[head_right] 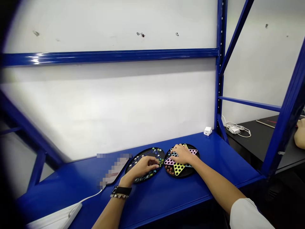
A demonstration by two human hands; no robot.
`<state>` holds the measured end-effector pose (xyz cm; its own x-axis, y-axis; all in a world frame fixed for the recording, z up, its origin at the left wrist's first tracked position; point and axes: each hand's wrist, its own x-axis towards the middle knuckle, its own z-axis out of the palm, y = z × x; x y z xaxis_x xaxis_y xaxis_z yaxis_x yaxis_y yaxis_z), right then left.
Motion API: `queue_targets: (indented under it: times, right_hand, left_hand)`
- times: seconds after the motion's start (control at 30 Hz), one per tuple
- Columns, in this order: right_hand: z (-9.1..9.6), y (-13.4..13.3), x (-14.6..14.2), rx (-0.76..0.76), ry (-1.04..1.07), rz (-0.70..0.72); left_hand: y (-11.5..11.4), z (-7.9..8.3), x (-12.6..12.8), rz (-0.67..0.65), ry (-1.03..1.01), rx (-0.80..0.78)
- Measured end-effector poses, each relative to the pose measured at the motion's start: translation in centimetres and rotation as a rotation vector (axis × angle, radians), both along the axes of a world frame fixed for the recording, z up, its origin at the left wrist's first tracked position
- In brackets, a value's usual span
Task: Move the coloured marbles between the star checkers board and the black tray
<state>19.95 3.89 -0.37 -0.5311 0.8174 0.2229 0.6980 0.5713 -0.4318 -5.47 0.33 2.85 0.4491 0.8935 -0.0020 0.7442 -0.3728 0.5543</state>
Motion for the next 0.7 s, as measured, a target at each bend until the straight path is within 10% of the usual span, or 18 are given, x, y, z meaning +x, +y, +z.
queue_targets:
  times: [0.53, 0.7]
  right_hand:
    - [-0.4, 0.2, 0.0, 0.019, 0.012, 0.012]
    - [-0.3, 0.2, -0.1, 0.014, 0.019, 0.015]
  left_hand:
    - [-0.8, -0.1, 0.9, 0.030, 0.195, 0.075]
    - [-0.2, -0.6, 0.7, 0.044, -0.031, 0.061]
